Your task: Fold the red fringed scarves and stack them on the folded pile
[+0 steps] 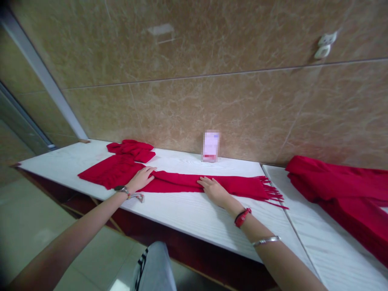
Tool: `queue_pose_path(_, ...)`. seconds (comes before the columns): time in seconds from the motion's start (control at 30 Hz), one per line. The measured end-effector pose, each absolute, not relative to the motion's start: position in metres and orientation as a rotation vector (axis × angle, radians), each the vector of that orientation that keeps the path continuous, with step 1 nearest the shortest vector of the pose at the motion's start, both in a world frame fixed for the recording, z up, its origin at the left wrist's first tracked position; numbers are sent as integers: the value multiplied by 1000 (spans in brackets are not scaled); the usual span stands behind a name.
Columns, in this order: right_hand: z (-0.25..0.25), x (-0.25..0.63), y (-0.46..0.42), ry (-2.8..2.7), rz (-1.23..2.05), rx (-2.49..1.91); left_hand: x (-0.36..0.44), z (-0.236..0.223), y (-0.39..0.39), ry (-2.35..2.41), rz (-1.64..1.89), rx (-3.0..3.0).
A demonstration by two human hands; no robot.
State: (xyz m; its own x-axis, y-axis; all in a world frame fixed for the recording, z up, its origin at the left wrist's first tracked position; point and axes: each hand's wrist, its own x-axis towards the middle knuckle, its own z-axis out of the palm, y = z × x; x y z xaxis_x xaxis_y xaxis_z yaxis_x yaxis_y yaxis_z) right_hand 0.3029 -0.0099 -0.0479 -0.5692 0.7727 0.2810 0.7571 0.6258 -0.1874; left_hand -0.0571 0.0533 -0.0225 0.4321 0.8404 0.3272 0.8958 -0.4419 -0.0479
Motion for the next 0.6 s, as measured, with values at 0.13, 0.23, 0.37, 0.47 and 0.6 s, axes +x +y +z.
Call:
queue_pose_path(0.13,-51,312,-12,-2505,48,-1254,-49,-24,66,-1564,-404,-2516)
queue_pose_path(0.23,-54,317,-12,-2495,23,-1271,-58,-14,70,-1549,-365,-2490)
queue_pose_path(0.37,-54,319,-14,-2472,-38,-1308,-112,6,67,-1888,-338,-1944)
queue_pose_path(0.47,-44,302,-12,-2445,-134,-1267,-157,14,63,-2319,-153,-1588)
queue_pose_path(0.6,-19,240,1,-2507,-121,-1138,-176,18,61,-2555,92,-1684)
